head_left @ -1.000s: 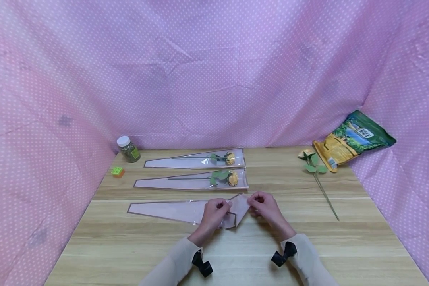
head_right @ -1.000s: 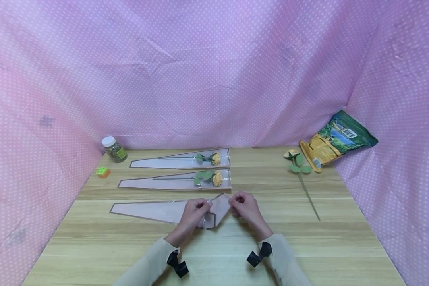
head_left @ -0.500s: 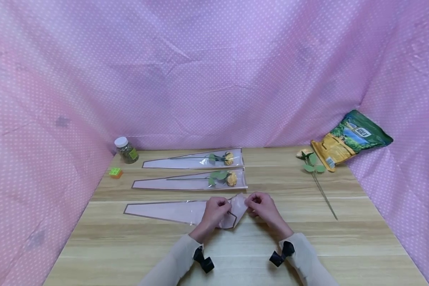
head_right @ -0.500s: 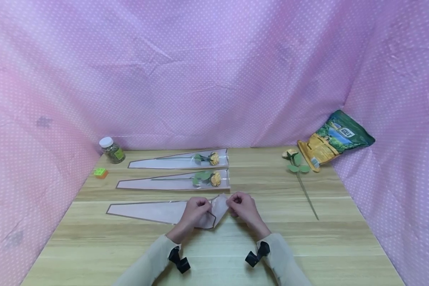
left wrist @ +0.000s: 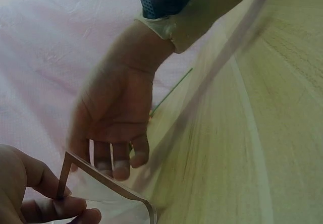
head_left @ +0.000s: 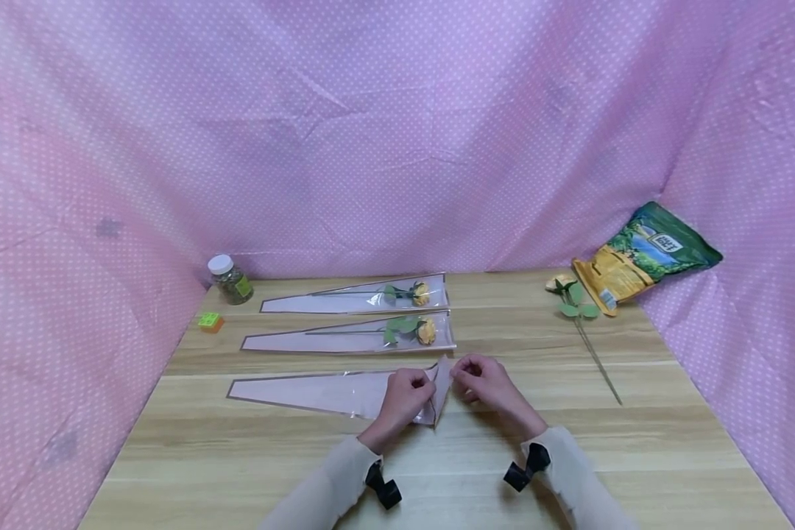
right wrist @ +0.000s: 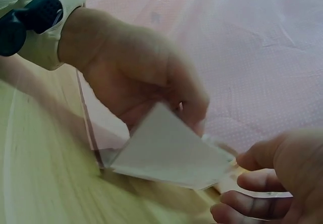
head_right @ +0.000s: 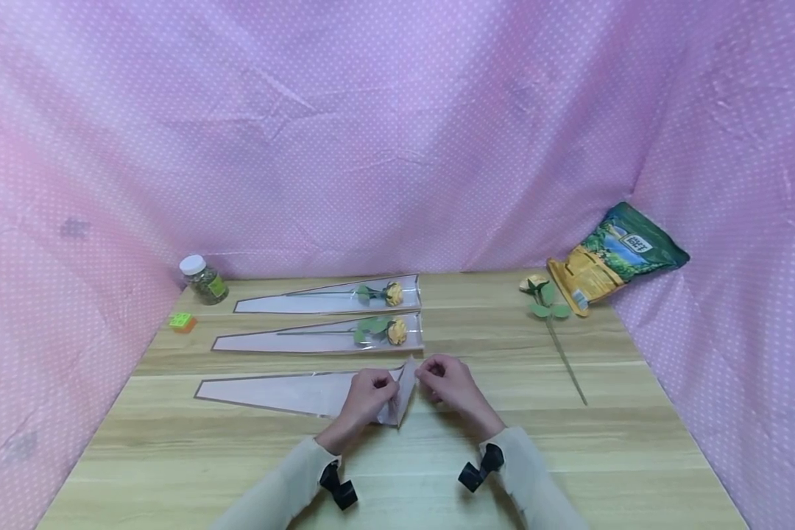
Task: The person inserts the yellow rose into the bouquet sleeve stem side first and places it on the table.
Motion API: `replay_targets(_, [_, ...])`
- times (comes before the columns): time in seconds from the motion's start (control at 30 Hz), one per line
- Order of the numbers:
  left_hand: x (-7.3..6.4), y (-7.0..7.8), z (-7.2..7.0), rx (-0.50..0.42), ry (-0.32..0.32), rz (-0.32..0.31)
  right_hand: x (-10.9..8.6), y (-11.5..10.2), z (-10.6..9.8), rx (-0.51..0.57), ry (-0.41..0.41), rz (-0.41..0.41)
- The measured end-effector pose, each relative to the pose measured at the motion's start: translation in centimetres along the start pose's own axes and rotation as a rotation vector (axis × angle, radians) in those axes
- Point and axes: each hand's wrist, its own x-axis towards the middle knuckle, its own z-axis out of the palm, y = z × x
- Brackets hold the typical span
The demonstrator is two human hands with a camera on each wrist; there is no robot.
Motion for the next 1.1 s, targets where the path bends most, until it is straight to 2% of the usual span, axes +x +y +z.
replay_targets(0.1, [0.0, -0.1, 0.1, 0.004, -0.008, 0.000, -0.2, -0.2, -1.1, -0.028, -0.002, -0.035])
replay_targets(0.2, [-0.1, -0.2, 0.2, -0.005, -0.016, -0.009, -0.4, -0.2, -3.0, -0.066, 0.019, -0.110])
replay_targets(0.4, [-0.3, -0.3, -0.1, -0.009, -0.024, -0.030, -0.8, 0.5, -7.7, -0.135, 0.156, -0.195])
replay_targets(0.6, [-0.3, -0.2, -0.1, 0.003, -0.014, -0.007, -1.3, 1.4, -13.1, -0.257, 0.271, -0.165])
replay_targets(0.83, [-0.3, -0.3, 0.1, 0.004, -0.008, -0.004, -1.6, 2.7, -18.0, -0.485, 0.403, -0.127])
replay_targets(0.93, [-0.3, -0.2, 0.2, 0.002, -0.007, -0.002, -1.4, 3.4, -19.7, -0.526, 0.406, -0.099])
replay_targets(1.1, [-0.3, -0.3, 0.3, 0.005, -0.010, -0.001, -0.7, 4.3, -21.6, -0.578, 0.315, -0.023])
